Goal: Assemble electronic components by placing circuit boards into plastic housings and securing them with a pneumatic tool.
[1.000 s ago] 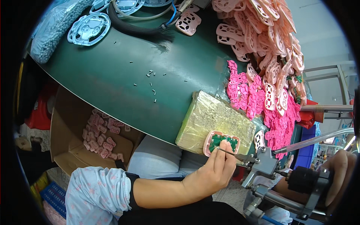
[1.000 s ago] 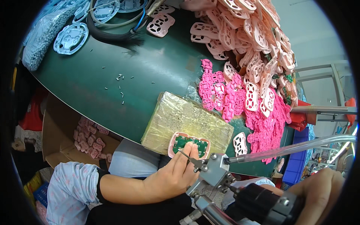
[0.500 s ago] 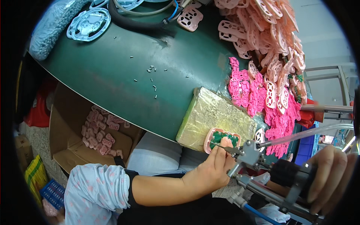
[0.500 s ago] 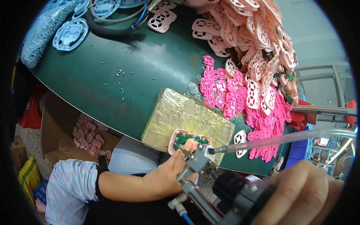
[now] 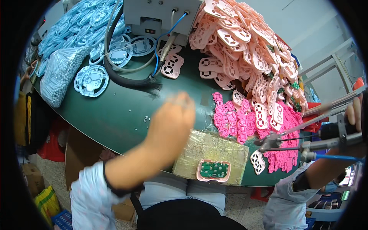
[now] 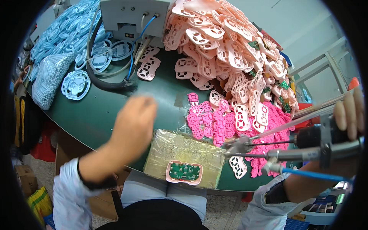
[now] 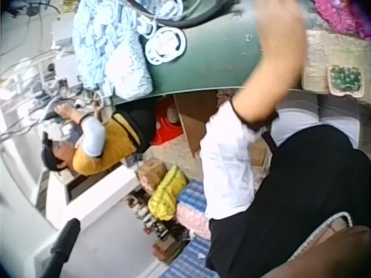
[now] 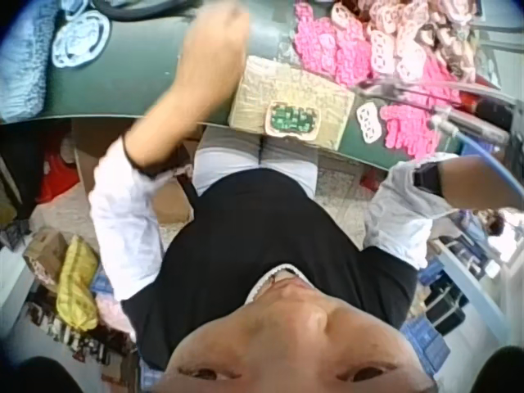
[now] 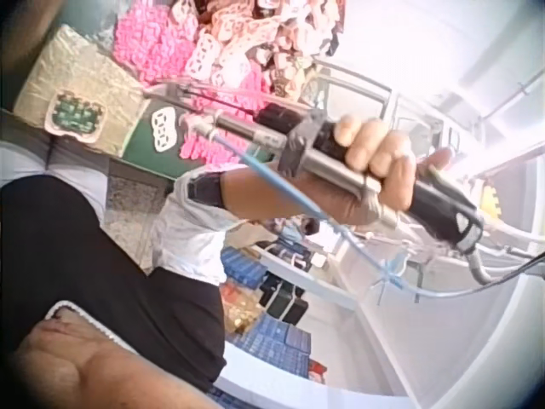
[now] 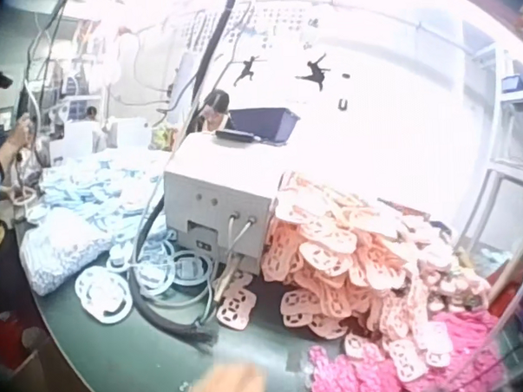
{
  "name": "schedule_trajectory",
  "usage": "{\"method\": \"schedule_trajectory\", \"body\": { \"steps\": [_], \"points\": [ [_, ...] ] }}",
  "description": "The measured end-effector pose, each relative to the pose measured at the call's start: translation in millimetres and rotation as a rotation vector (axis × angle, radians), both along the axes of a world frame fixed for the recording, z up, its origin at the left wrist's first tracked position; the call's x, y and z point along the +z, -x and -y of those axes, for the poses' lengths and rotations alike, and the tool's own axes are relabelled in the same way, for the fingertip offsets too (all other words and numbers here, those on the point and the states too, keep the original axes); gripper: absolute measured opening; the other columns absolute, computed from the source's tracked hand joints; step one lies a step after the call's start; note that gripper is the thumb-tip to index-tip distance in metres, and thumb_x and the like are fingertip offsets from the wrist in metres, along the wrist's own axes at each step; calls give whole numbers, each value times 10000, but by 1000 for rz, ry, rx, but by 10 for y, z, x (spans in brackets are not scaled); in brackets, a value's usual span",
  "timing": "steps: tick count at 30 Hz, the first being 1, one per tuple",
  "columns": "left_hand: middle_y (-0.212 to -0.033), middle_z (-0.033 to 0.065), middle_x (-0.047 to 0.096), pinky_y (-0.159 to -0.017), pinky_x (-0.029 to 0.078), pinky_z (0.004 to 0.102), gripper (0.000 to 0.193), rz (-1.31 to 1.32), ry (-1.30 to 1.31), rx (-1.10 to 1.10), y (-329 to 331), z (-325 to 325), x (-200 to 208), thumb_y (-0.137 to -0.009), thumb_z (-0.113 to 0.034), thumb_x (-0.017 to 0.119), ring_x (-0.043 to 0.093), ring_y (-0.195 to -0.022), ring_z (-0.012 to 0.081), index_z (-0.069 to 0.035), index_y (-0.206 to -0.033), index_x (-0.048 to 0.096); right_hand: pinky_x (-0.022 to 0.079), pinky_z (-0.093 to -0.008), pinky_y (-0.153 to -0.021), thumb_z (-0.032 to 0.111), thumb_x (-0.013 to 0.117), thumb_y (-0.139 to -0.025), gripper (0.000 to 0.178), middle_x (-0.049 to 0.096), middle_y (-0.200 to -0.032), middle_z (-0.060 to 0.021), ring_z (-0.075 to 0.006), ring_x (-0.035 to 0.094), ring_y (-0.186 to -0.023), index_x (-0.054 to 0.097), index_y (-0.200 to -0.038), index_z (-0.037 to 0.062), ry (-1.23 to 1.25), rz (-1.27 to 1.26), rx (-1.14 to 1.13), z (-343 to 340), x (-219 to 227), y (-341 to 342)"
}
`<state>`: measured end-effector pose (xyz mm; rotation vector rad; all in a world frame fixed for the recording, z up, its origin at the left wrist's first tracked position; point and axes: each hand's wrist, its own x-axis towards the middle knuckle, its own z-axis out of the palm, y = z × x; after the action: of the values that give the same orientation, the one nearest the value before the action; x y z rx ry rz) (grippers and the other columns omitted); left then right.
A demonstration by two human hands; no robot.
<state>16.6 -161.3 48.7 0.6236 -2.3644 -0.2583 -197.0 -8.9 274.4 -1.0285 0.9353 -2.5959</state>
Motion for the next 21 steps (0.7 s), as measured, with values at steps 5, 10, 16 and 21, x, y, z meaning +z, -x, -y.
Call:
{"method": "schedule_trajectory", "body": {
  "steps": [5, 10, 16, 21],
  "points": [
    [-994, 187, 631, -767, 527, 456, 197, 382, -33, 446, 723, 1057, -358, -828, -132, 664, 634, -893, 378, -16, -983, 624, 414, -259, -651, 296, 641, -922, 339, 330, -792, 2, -87, 400, -669, 481, -919, -3, -558, -502, 236, -43, -160, 645],
    [-907, 229, 662, -726, 550, 448, 384, 367, 25, 424, 650, 1392, -606, -797, -85, 672, 671, -856, 380, -5, -1138, 517, 392, -282, -651, 277, 574, -942, 315, 383, -754, -14, -129, 433, -659, 573, -1005, -31, -483, -488, -30, 240, -431, 743],
    [-1079, 268, 614, -836, 499, 463, 926, 287, -223, 433, 730, 1119, -377, -666, -146, 813, 615, -975, 432, 3, -1419, 295, 525, -362, -862, 291, 548, -970, 356, 619, -1189, -143, -208, 636, -937, 619, -1143, -12, -467, -837, -356, -258, -393, 946],
    [-1008, 88, 668, -699, 503, 268, 421, -98, -719, 86, 342, 1076, -330, -806, -102, 682, 643, -788, 144, 46, -1185, 575, 515, -351, -785, 92, 670, -821, 182, 682, -972, -78, -234, 634, -958, 697, -998, 59, -1307, -1143, -260, -933, -1265, 914]
  ]
}}
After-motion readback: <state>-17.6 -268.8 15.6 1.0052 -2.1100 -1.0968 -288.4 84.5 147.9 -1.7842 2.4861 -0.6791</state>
